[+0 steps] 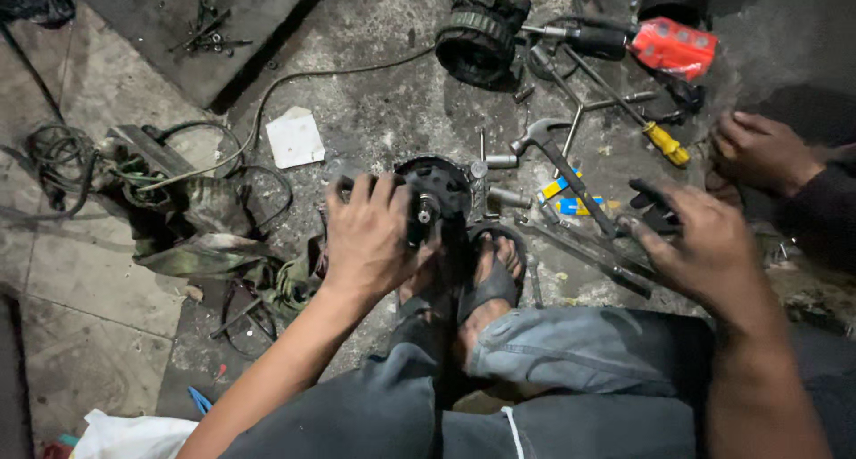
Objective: The person sits on the floor and cleans a motor rotor with a cloth, then uses a socket wrench to tighten bolts on a motor housing. The person handles the rotor and housing separately, wiping and assembling components in a cluttered workshop.
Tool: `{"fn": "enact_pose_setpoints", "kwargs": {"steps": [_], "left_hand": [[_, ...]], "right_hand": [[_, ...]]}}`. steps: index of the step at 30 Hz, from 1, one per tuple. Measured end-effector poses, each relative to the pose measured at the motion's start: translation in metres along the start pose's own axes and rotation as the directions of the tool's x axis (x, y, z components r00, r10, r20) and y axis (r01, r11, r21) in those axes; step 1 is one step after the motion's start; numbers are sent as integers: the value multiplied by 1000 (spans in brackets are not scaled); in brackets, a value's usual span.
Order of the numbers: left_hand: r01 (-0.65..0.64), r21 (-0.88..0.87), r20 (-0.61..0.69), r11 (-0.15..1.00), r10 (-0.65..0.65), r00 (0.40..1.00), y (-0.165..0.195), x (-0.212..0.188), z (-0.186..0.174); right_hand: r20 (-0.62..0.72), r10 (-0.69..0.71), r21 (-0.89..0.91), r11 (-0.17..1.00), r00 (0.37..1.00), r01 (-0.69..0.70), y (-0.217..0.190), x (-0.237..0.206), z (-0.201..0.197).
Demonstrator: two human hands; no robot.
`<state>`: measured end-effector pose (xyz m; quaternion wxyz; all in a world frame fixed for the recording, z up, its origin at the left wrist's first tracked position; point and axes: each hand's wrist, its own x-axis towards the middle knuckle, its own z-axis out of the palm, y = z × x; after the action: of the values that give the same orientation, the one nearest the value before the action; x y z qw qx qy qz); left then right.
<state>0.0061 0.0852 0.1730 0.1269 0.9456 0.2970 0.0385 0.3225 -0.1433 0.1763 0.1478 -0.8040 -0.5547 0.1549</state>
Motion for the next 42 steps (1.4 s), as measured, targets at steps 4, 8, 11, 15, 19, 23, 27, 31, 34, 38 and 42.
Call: {"fn": "enact_pose_setpoints", "kwargs": {"steps": [4, 8, 11, 15, 19, 23, 27, 31, 34, 38, 42], "left_hand": [[-70, -64, 41, 996, 72, 997, -2, 4, -5], [-153, -176, 37, 972, 162, 986, -18, 2, -3], [-68, -254, 33, 965, 79, 996, -24, -1, 7], [-57, -281, -146, 958, 16, 989, -23, -8, 20], [-36, -408, -158, 912, -32, 987, -23, -18, 24], [-77, -486, -174, 871, -10, 985, -28, -24, 25], [-88, -527, -213, 845, -31, 977, -29, -25, 31], [-67, -573, -198, 817, -58, 979, -31, -29, 33], [-75, -616, -203, 784, -66, 977, -34, -31, 32], [-124, -648, -253, 752, -58, 966, -37, -33, 32], [-149, -642, -295, 752, -63, 953, -40, -37, 37]], "right_hand": [[34, 27, 49, 998, 999, -29, -4, 2, 4], [140, 90, 25, 995, 986, -95, -2, 2, 8], [74, -17, 10, 1000, 997, 16, 1, 2, 15], [119, -16, 6, 1000, 993, 15, -1, -1, 31], [186, -37, -9, 999, 982, 39, -10, -2, 43], [230, -123, 6, 992, 965, 125, -32, 6, 49], [252, -154, 36, 988, 955, 149, -63, 18, 55], [246, -176, 69, 984, 953, 164, -83, 27, 56], [229, -210, 91, 977, 950, 194, -88, 27, 53], [202, -181, 113, 981, 962, 160, -90, 24, 50], [221, -118, 86, 991, 968, 101, -92, 24, 50]]}}
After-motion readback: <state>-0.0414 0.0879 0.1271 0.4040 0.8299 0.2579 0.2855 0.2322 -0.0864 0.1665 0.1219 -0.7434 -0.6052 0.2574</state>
